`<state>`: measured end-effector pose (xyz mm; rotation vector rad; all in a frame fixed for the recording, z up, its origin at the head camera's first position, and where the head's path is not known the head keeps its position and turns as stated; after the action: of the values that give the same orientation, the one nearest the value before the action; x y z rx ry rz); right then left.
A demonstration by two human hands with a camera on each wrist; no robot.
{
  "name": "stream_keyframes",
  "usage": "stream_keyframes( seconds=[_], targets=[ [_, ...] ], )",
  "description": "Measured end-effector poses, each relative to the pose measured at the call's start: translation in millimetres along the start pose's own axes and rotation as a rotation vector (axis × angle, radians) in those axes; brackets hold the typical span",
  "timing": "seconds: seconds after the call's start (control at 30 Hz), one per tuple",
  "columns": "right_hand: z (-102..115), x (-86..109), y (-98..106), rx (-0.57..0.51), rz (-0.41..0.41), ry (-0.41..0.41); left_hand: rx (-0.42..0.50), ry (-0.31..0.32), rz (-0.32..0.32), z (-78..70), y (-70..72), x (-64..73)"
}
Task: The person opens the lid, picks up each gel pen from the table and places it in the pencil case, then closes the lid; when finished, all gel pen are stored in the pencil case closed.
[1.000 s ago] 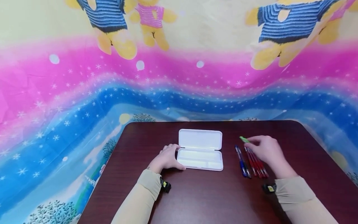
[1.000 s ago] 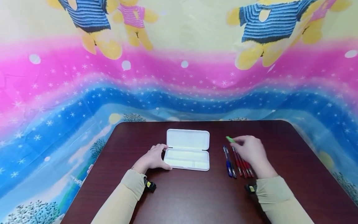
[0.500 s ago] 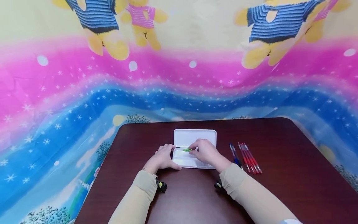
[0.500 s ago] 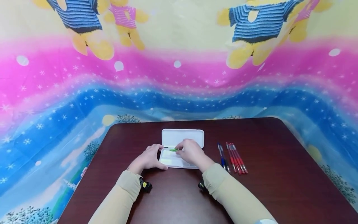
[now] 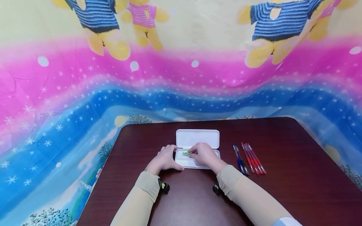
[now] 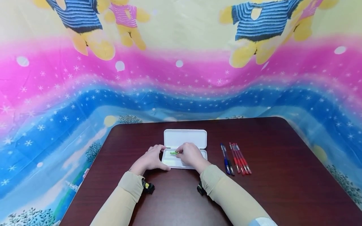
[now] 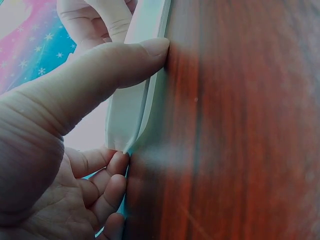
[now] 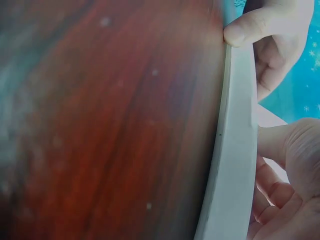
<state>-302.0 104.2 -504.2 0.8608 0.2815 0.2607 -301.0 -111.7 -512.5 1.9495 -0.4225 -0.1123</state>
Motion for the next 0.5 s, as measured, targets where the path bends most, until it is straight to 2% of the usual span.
stream_keyframes(
  seconds=[0.1,0.2,0.37,0.5],
  targets=[
    [-1,0.9,2,-0.016,0.000,-0.016,0.002,0.006,-0.001,1.1,0.0,-0.2],
    [-2,5.4,14,-0.049,-0.008,-0.044,0.004,0.011,0.000,1.2,-0.4,0.4],
    [-15,28.1,59,-0.036,-0.126,-0.078,0.011,-0.001,0.000,-1.2,-1.5,0.0],
    [-40,61.2,100,-0.007,-0.235,-0.155,0.007,-0.001,-0.005,-0.1,-1.2,-0.4]
  ],
)
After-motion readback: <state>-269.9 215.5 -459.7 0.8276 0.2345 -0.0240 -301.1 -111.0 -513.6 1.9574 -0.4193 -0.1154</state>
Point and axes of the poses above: each hand's wrist, its own x-axis away from the middle knuckle, its own y-axis out of the back of the hand, z = x × y, the point moved 2 cm from there along -x, towards the middle knuckle, and after that the axes turned 7 degrees about -x, right-handed, at the moved point
